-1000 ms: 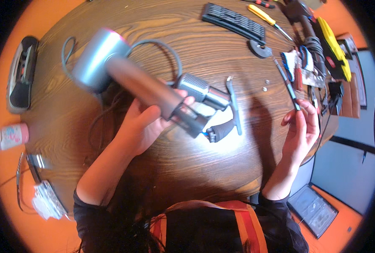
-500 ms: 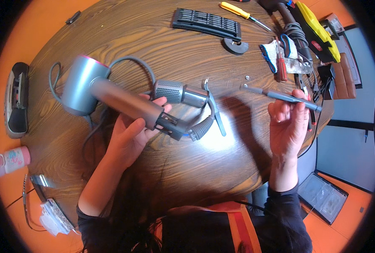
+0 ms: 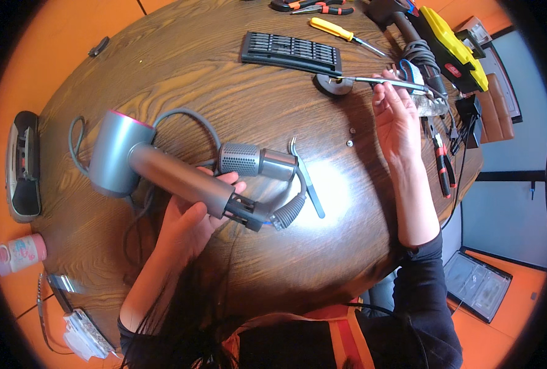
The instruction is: The person disassembles a hair dryer on a workbench, using a screwdriver to remove screws from the pink nozzle and the main body. They detach the nozzle and filter, then continue to unscrew and separate internal components while holding the device.
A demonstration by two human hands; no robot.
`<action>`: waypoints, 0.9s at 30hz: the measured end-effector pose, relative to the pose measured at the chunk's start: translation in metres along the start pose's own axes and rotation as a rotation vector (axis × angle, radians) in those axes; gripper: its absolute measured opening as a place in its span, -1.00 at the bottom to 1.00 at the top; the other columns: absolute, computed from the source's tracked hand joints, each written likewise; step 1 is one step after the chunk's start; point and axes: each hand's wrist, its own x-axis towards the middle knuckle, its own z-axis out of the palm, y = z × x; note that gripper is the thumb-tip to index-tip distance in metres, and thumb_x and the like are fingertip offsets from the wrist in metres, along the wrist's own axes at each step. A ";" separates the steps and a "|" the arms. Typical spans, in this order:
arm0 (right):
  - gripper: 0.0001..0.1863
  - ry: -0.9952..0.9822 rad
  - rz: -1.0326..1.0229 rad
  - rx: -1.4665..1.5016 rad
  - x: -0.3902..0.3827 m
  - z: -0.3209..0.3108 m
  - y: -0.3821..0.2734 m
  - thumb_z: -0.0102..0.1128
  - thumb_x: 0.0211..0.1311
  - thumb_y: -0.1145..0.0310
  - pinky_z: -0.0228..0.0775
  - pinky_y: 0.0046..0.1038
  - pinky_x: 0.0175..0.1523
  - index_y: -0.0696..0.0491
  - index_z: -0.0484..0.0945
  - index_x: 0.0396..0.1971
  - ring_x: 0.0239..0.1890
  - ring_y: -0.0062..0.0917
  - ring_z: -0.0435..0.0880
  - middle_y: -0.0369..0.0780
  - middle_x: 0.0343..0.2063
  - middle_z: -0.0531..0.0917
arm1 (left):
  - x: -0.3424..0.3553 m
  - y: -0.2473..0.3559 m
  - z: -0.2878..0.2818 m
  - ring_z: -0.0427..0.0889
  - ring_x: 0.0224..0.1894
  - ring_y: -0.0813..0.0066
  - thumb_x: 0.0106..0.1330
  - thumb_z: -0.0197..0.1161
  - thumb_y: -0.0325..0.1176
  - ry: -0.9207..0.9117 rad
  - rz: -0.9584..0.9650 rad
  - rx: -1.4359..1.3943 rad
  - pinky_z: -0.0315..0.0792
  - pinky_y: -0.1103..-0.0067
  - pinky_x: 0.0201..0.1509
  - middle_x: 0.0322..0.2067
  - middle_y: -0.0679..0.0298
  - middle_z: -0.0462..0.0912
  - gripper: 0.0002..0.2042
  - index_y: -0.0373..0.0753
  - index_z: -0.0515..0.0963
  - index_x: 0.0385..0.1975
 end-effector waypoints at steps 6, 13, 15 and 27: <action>-0.85 -0.115 -0.169 -0.244 -0.003 0.000 0.008 -0.19 0.31 0.40 0.49 -0.50 -0.21 0.06 0.18 -0.17 -0.29 -0.40 0.62 -0.02 -0.27 0.53 | 0.000 0.001 -0.002 0.29 0.14 0.07 0.02 0.33 -0.26 0.019 -0.020 0.044 0.21 0.23 0.17 0.05 -0.01 0.34 -0.42 -0.15 0.18 0.03; -0.87 -0.179 -0.394 -0.451 0.002 -0.002 0.024 -0.27 0.32 0.47 0.50 -0.52 -0.21 0.13 0.14 -0.18 -0.31 -0.43 0.62 -0.06 -0.31 0.54 | -0.002 0.001 0.000 0.26 0.16 0.09 0.04 0.31 -0.25 0.022 -0.016 0.046 0.24 0.27 0.17 0.08 0.00 0.30 -0.42 -0.15 0.18 0.04; -0.88 -0.195 -0.388 -0.549 0.003 -0.005 0.027 -0.30 0.33 0.45 0.48 -0.44 -0.16 0.09 0.12 -0.18 -0.26 -0.35 0.61 0.00 -0.27 0.51 | -0.002 0.001 0.001 0.25 0.17 0.09 0.06 0.30 -0.26 0.022 -0.014 0.043 0.24 0.26 0.17 0.09 0.00 0.28 -0.43 -0.15 0.17 0.04; -0.85 -0.214 -0.377 -0.736 0.002 -0.005 0.028 -0.06 0.22 0.52 0.42 -0.53 -0.10 0.24 0.34 -0.23 -0.25 -0.47 0.58 -0.12 -0.25 0.52 | -0.003 0.003 0.002 0.22 0.19 0.07 0.09 0.26 -0.29 -0.021 -0.005 0.030 0.19 0.22 0.19 0.10 0.01 0.27 -0.47 -0.14 0.18 0.05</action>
